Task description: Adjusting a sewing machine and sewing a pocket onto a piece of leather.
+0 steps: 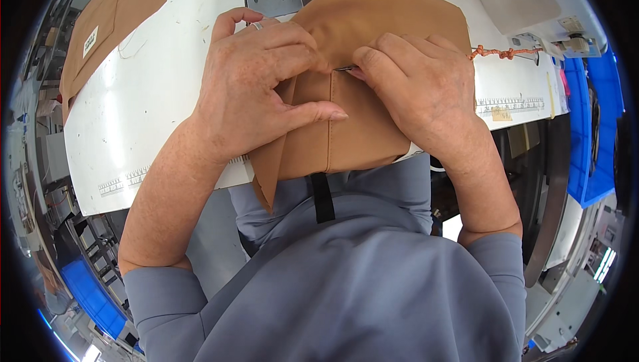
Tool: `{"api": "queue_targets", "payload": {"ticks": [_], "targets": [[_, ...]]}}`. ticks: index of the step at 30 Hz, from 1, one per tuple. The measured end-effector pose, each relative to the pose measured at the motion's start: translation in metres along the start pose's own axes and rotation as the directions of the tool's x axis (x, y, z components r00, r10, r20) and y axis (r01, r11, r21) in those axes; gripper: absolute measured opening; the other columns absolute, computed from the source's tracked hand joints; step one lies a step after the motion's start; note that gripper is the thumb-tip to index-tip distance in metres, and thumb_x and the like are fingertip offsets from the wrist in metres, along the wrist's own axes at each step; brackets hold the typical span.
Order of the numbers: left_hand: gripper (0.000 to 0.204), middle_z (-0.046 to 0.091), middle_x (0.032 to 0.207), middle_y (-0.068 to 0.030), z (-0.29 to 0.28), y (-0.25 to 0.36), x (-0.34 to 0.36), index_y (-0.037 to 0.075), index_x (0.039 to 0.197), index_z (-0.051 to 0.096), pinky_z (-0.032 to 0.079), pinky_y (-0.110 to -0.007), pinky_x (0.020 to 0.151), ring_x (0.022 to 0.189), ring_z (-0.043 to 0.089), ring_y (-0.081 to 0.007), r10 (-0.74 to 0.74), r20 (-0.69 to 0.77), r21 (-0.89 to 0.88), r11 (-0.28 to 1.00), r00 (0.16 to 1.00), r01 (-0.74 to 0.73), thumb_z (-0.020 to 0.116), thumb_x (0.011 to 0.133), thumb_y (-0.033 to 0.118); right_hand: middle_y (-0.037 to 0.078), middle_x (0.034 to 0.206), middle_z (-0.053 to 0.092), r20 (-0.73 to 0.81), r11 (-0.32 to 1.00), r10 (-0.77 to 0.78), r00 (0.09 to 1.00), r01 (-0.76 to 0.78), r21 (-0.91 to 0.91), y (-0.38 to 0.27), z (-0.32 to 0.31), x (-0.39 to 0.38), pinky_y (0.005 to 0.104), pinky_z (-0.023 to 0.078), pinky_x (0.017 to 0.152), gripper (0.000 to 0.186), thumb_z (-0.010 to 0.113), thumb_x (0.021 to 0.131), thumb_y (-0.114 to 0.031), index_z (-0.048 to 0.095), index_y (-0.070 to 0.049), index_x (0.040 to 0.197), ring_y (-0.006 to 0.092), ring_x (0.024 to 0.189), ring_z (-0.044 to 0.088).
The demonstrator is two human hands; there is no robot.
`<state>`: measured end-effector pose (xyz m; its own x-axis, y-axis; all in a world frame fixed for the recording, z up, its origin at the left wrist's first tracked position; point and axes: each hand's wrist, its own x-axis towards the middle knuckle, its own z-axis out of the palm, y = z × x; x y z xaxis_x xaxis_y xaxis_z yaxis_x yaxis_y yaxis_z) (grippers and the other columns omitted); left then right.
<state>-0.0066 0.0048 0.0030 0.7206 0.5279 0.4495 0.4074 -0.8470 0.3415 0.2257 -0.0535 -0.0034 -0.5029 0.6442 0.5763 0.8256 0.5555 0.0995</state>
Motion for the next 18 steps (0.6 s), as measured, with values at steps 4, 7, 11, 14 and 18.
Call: {"api": "queue_targets", "payload": {"ticks": [4,7,11,14,18], "targets": [[0.049,0.07,0.096,0.003,-0.0021,-0.0003,-0.0006,0.015,0.092,0.077,0.036,-0.043,0.103,0.095,0.066,-0.0168,-0.002,0.036,0.02,1.0,0.999,0.001,0.094,0.06,0.047,-0.001,0.075,0.054,-0.013,1.0,-0.007,1.0,0.007,0.015,0.0003,0.0015,-0.001,0.0313,0.044,0.055,0.012,0.068,0.075,-0.019,0.062,-0.014,0.084,0.0134,0.066,0.061],[0.048,0.07,0.097,0.0028,-0.0004,-0.0014,-0.0001,0.015,0.093,0.078,0.036,-0.043,0.104,0.096,0.066,-0.0166,-0.007,0.027,0.005,1.0,1.0,0.006,0.094,0.06,0.047,-0.001,0.075,0.055,-0.02,1.0,-0.006,1.0,0.006,0.016,0.0004,0.0025,-0.0016,0.0311,0.043,0.055,0.012,0.068,0.075,-0.019,0.062,-0.014,0.084,0.0133,0.066,0.061],[0.049,0.069,0.099,0.0027,-0.0018,-0.0015,0.0004,0.015,0.094,0.078,0.035,-0.043,0.105,0.098,0.065,-0.0163,-0.003,0.036,-0.003,1.0,0.999,0.004,0.093,0.061,0.048,-0.002,0.075,0.054,-0.014,1.0,-0.009,1.0,0.009,0.021,-0.0005,0.0005,-0.0002,0.0311,0.043,0.055,0.011,0.068,0.076,-0.02,0.063,-0.014,0.084,0.0133,0.067,0.061],[0.048,0.068,0.101,0.0026,-0.0046,-0.0012,0.0013,0.015,0.095,0.079,0.035,-0.044,0.105,0.098,0.065,-0.0167,-0.017,0.096,0.014,1.0,0.995,0.016,0.092,0.063,0.048,-0.002,0.074,0.054,-0.012,0.999,-0.017,1.0,0.017,0.042,0.0001,0.0016,-0.0002,0.0312,0.043,0.054,0.011,0.067,0.076,-0.019,0.062,-0.014,0.084,0.0135,0.067,0.061],[0.045,0.068,0.101,0.0025,-0.0075,0.0002,0.0015,0.015,0.094,0.079,0.034,-0.044,0.106,0.097,0.066,-0.0169,-0.002,0.107,0.053,0.999,0.994,-0.004,0.091,0.065,0.047,-0.002,0.074,0.054,-0.036,0.998,-0.035,0.999,0.037,0.059,0.0014,0.001,0.0003,0.0314,0.043,0.054,0.011,0.068,0.075,-0.018,0.062,-0.014,0.083,0.0137,0.067,0.061]]}}
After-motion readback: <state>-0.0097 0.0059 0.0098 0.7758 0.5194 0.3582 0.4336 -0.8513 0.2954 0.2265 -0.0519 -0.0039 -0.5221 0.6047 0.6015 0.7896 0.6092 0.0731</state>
